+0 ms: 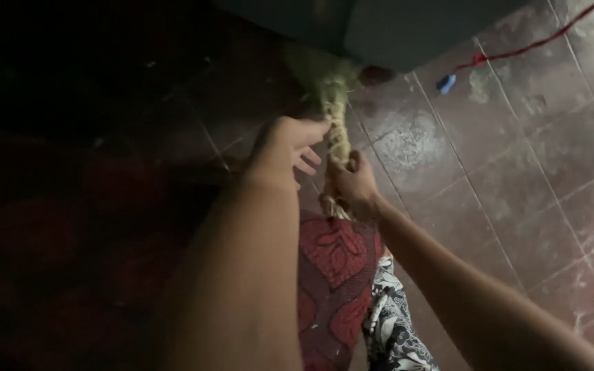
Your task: Sweeping debris off the floor into a dustpan using a broom.
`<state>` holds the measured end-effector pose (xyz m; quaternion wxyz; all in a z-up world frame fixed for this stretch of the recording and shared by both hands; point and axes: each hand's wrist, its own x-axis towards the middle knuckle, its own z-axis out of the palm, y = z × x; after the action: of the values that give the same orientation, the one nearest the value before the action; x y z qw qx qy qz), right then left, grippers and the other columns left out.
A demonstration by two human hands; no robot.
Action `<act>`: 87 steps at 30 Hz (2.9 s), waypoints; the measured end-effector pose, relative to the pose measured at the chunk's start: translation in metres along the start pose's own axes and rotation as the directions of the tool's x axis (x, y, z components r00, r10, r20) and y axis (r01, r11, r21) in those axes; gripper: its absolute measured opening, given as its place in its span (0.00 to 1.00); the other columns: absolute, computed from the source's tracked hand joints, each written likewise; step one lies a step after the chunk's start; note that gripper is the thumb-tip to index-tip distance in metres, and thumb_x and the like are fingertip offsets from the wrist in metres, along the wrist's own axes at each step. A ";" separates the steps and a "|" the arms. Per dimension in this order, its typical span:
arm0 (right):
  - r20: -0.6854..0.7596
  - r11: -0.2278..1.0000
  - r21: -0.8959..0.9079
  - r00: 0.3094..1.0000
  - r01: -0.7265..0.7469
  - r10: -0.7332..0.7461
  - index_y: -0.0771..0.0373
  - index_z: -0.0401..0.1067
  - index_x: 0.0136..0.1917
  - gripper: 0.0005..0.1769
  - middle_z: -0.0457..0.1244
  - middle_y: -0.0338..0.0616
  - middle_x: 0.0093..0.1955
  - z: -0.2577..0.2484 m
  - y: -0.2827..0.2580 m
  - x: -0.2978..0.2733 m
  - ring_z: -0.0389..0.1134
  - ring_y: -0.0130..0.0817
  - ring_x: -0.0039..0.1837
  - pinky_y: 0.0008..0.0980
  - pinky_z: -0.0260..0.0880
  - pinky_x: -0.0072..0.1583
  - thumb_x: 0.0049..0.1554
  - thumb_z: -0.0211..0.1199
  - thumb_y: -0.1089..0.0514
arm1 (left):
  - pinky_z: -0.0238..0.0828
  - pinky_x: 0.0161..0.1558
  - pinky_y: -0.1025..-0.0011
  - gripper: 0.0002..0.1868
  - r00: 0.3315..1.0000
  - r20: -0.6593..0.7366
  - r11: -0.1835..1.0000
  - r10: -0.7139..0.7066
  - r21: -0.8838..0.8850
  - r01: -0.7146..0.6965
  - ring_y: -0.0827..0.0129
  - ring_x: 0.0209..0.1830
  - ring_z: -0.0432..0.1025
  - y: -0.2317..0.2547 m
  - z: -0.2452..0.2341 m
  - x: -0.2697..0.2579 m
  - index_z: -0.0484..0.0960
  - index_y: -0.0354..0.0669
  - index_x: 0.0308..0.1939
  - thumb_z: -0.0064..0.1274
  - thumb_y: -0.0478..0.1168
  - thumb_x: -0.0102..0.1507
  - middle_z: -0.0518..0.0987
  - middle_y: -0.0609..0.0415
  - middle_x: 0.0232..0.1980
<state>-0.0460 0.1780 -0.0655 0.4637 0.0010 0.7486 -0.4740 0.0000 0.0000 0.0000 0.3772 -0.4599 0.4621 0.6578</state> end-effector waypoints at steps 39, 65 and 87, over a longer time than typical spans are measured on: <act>-0.197 0.928 -0.300 0.966 -0.221 0.167 0.58 0.64 0.68 0.30 0.70 0.58 0.52 -0.228 -0.017 -0.080 0.76 0.54 0.46 0.48 0.78 0.50 0.57 0.58 0.44 | 0.54 0.75 0.55 0.40 0.850 -0.402 0.925 0.341 0.304 -0.227 0.45 0.78 0.57 0.014 0.220 0.131 0.64 0.43 0.75 0.27 0.66 0.69 0.64 0.40 0.78; -0.169 0.476 -0.856 0.979 -0.203 0.113 0.38 0.65 0.67 0.21 0.71 0.49 0.49 -0.666 -0.020 0.004 0.75 0.47 0.41 0.49 0.77 0.46 0.62 0.57 0.39 | 0.61 0.44 0.54 0.30 0.978 -0.132 0.979 0.162 -0.102 -0.176 0.72 0.27 0.60 0.182 0.531 0.203 0.69 0.52 0.53 0.27 0.70 0.69 0.65 0.64 0.31; -0.294 0.753 -0.609 0.953 -0.249 0.078 0.48 0.63 0.64 0.19 0.69 0.56 0.52 -0.712 0.009 0.073 0.75 0.56 0.52 0.55 0.75 0.53 0.60 0.58 0.52 | 0.58 0.70 0.41 0.42 0.997 -0.081 0.970 0.015 -0.240 -0.034 0.49 0.74 0.60 0.249 0.649 0.257 0.49 0.54 0.79 0.21 0.72 0.68 0.60 0.50 0.77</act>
<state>-0.5771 0.6564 -0.0369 0.3780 -0.0309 0.9140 -0.1442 -0.4706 0.5662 -0.0832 0.2920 -0.5221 0.3989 0.6950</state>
